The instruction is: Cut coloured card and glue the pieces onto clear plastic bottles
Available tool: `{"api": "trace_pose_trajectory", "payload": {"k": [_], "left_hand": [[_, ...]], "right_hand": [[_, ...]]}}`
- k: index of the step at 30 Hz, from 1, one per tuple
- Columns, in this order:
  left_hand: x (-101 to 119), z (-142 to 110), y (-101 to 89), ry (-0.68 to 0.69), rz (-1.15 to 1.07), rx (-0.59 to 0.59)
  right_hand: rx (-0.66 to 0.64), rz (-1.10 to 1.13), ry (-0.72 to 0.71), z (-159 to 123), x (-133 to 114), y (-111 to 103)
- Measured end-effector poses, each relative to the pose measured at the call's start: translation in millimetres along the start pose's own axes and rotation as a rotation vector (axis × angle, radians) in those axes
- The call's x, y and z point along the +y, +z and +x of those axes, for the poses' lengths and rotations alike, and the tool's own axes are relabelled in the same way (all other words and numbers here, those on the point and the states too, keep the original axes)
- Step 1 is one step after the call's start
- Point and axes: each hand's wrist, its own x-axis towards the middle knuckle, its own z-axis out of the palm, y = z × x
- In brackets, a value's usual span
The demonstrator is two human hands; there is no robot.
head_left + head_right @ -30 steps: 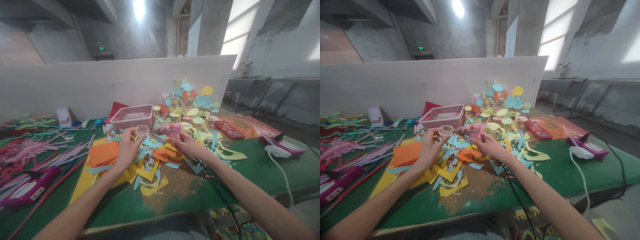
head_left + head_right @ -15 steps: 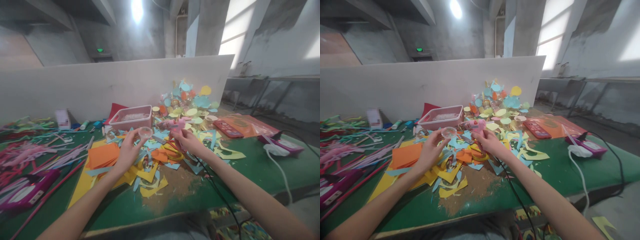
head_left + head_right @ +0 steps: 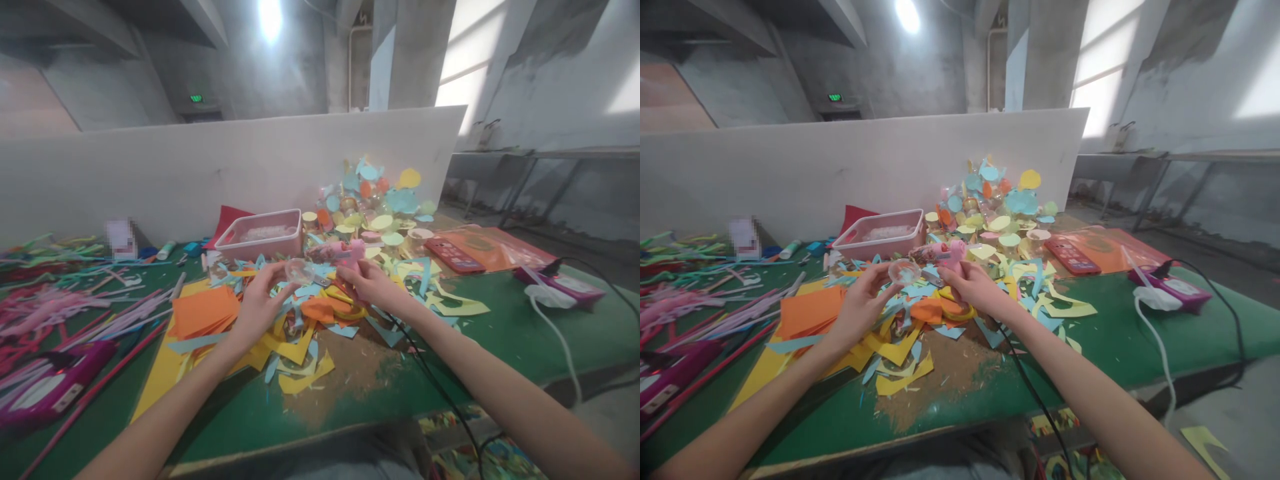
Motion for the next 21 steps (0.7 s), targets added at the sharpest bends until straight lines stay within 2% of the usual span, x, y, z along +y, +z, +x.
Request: {"api": "trace_pose_trajectory", "payload": {"k": [15, 21], "left_hand": [[-2.9, 0.5, 0.1, 0.035, 0.015, 0.011], [-3.1, 0.5, -0.3, -0.037, -0.043, 0.020]], "right_hand": [[-0.033, 0.010, -0.035, 0.2, 3.0, -0.4], [-0.005, 0.009, -0.005, 1.8, 5.3, 0.3]]}}
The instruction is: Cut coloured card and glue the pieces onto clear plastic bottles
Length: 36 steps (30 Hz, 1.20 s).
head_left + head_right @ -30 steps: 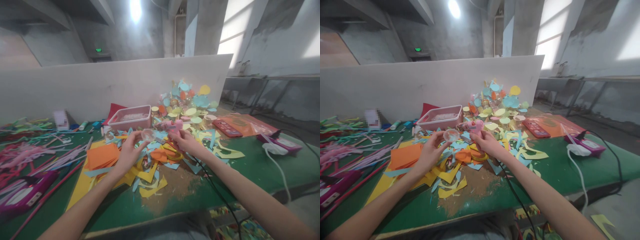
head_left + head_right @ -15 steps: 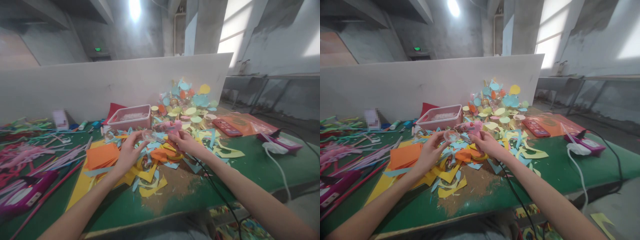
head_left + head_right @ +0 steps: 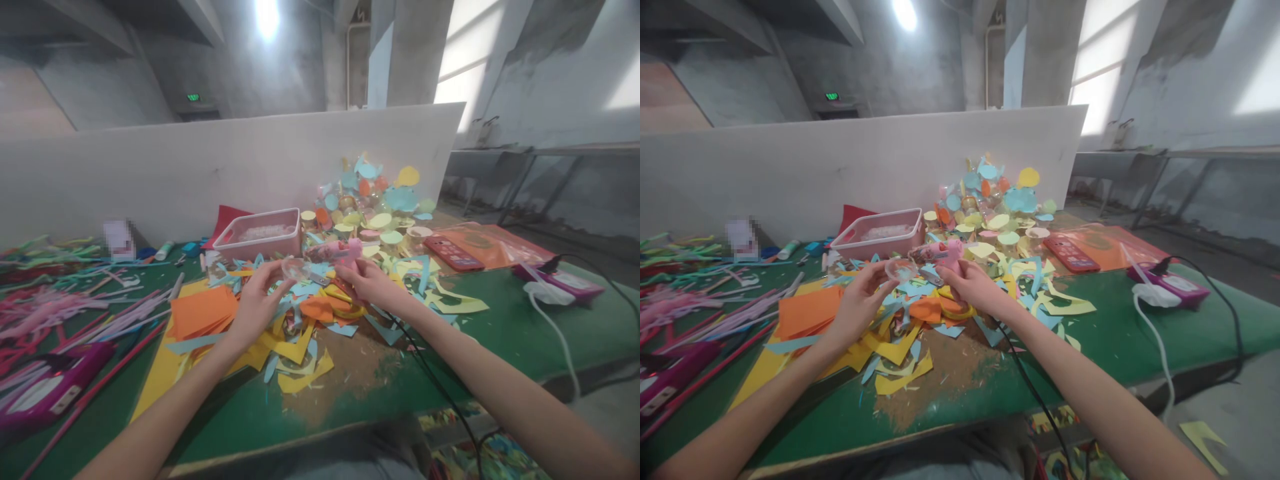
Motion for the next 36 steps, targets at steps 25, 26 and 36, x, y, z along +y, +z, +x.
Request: {"api": "trace_pose_trajectory", "payload": {"k": [25, 26, 36], "left_hand": [[-4.1, 2.0, -0.6, -0.009, 0.110, -0.007], [-4.1, 1.9, -0.6, -0.010, 0.117, -0.005], [-2.9, 2.1, 1.2, -0.019, 0.113, -0.011]], "right_hand": [[-0.114, -0.024, 0.020, -5.2, -7.5, 0.8], [-0.111, -0.028, 0.020, -5.1, -7.1, 0.8], [-0.108, -0.070, 0.011, -6.9, -10.0, -0.9]]}}
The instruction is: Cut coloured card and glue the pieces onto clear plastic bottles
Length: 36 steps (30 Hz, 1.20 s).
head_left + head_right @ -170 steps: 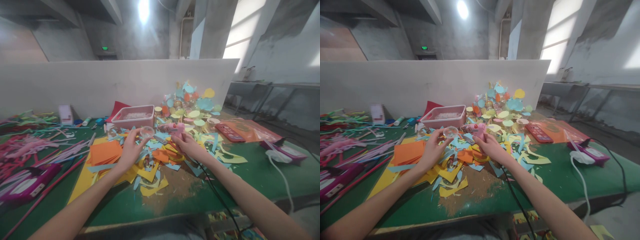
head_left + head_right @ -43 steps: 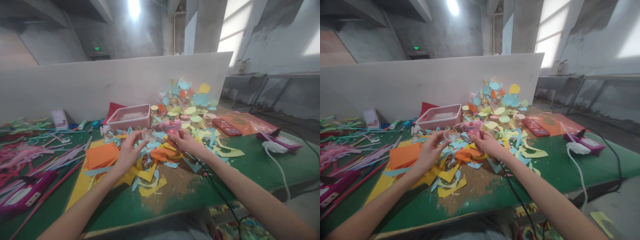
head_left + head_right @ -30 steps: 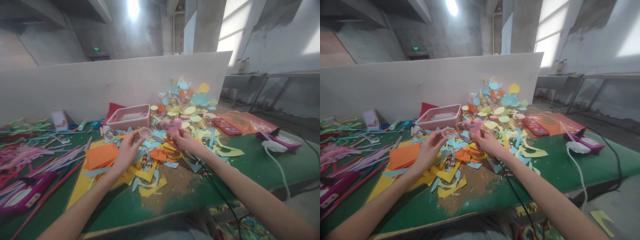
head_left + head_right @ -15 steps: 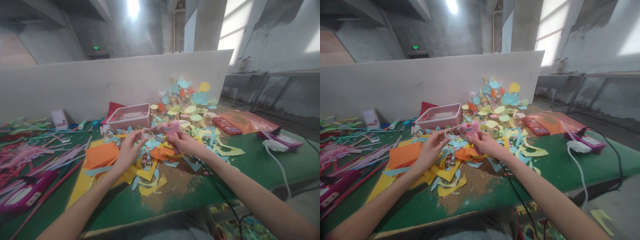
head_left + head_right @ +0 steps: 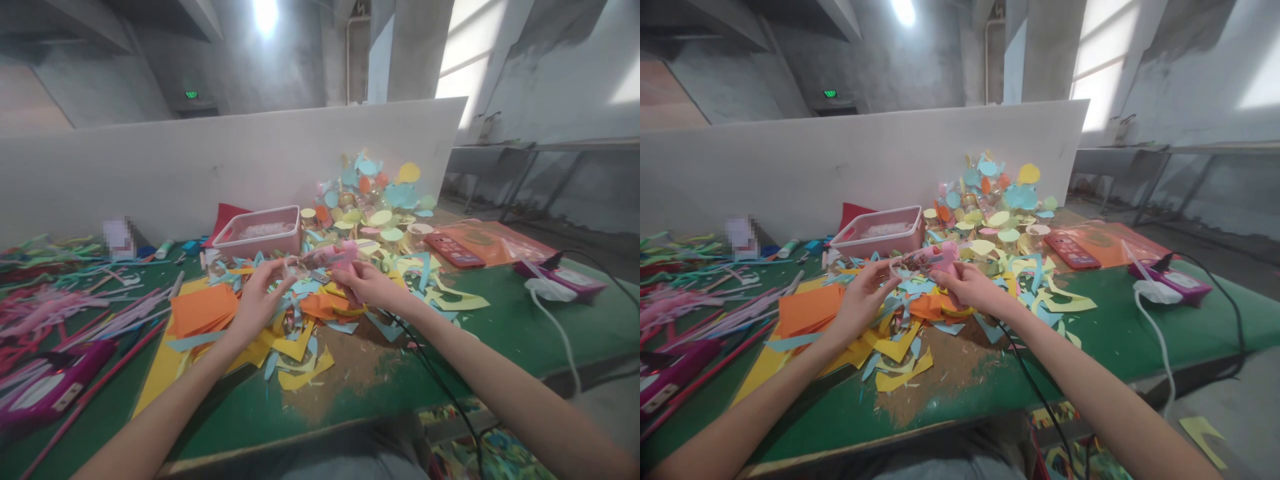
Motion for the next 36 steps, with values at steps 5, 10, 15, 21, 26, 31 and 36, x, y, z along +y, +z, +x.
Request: {"api": "trace_pose_trajectory", "payload": {"k": [5, 10, 15, 21, 26, 31, 36], "left_hand": [[1.7, -0.2, -0.7, -0.003, 0.006, 0.004], [-3.9, 3.2, -2.0, -0.088, -0.065, 0.086], [-1.4, 7.6, -8.5, -0.141, -0.112, 0.153], [5.7, 8.2, -14.3, -0.131, -0.095, 0.194], [5.1, 8.9, -14.0, -0.140, -0.092, 0.184], [2.2, 11.1, -14.6, -0.126, -0.121, 0.201], [0.7, 10.7, -14.7, -0.128, -0.102, 0.187]], "right_hand": [[-0.001, -0.006, -0.008, -2.1, -2.3, 0.2], [0.074, -0.025, -0.021, -1.7, -1.6, -1.0], [0.245, -0.134, -0.055, -6.2, -7.4, -12.2], [0.425, -0.531, -0.053, -65.7, -15.9, -43.5], [0.529, -0.862, 0.206, -111.8, 17.6, -87.7], [0.512, -1.243, 0.241, -114.6, 72.6, -112.4], [0.450, -1.454, 0.280, -108.0, 99.6, -106.6]]}}
